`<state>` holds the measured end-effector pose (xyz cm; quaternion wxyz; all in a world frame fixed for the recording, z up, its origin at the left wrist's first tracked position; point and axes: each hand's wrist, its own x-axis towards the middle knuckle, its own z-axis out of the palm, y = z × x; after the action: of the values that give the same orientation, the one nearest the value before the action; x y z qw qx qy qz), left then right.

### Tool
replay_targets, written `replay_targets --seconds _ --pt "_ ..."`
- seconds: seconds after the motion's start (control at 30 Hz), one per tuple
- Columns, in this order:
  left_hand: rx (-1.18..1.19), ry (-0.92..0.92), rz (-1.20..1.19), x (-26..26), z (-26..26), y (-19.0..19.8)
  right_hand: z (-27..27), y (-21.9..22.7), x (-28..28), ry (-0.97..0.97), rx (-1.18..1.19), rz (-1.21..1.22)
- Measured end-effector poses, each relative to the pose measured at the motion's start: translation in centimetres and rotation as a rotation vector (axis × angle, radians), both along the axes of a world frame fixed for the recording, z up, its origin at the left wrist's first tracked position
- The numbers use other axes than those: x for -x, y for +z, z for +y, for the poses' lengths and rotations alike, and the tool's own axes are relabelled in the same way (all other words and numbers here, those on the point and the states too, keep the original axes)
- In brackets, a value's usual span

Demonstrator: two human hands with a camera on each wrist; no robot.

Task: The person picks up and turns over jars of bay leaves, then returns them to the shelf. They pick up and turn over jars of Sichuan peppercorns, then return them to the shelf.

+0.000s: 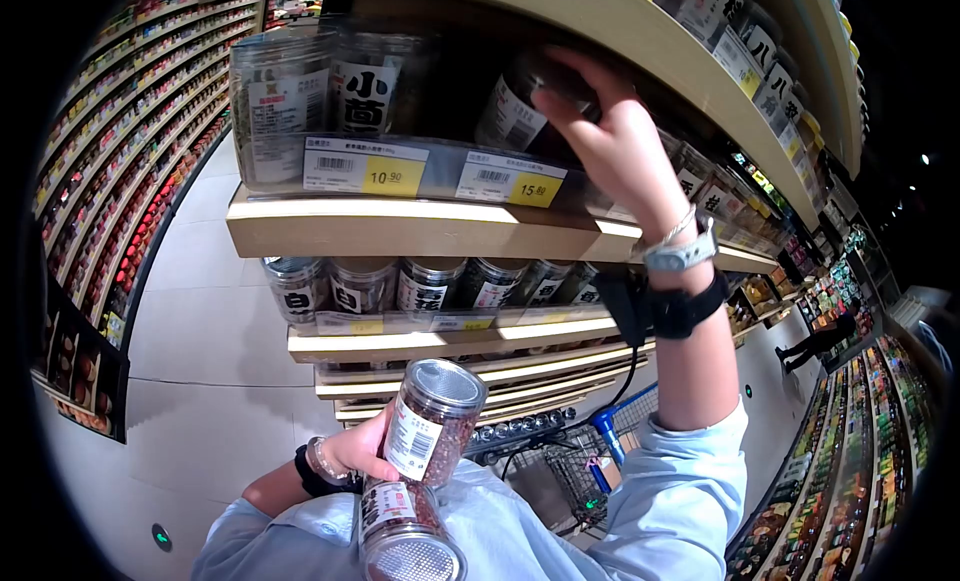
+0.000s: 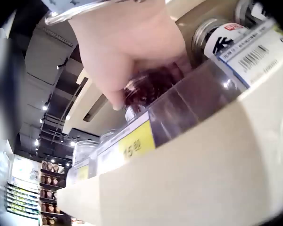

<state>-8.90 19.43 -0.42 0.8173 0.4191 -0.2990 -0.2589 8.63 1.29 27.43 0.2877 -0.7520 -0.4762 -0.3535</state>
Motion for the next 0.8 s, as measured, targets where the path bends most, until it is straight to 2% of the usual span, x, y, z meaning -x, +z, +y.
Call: replay_targets --seconds 0.07,0.1,0.17,0.23,0.3,0.37,0.43,0.57,0.67,0.8 --pt "0.003 -0.012 -0.005 -0.3 0.0 -0.3 -0.2 1.0 -0.4 -0.192 0.091 0.103" --pt "0.020 -0.021 -0.011 -0.5 -0.1 -0.5 -0.2 1.3 -1.0 -0.199 0.089 0.103" --pt "0.035 -0.035 -0.021 -0.7 -0.1 -0.7 0.4 1.7 -1.6 -0.212 0.264 0.011" --pt "0.046 -0.025 -0.011 -0.8 -0.1 -0.7 0.9 1.7 -0.7 -0.285 0.293 -0.048" --pt "0.042 -0.025 -0.009 -0.9 0.0 -0.6 1.3 1.8 0.8 -0.409 0.391 -0.294" --pt "0.043 -0.017 -0.001 -1.0 0.1 -0.5 1.7 1.8 1.8 -0.428 0.424 -0.225" --pt "0.038 -0.027 -0.020 -1.3 0.2 -0.9 1.5 1.3 1.0 -0.332 0.582 -0.581" --pt "0.031 -0.015 0.016 -1.2 0.2 -0.6 1.3 1.9 0.1 -0.473 0.719 -0.392" --pt "0.091 0.022 0.018 -1.2 0.1 -0.8 1.1 2.1 -1.7 -0.540 0.785 -0.372" --pt "0.090 0.014 0.047 -1.2 0.1 -0.6 1.2 2.6 -3.7 -0.428 0.766 -0.487"
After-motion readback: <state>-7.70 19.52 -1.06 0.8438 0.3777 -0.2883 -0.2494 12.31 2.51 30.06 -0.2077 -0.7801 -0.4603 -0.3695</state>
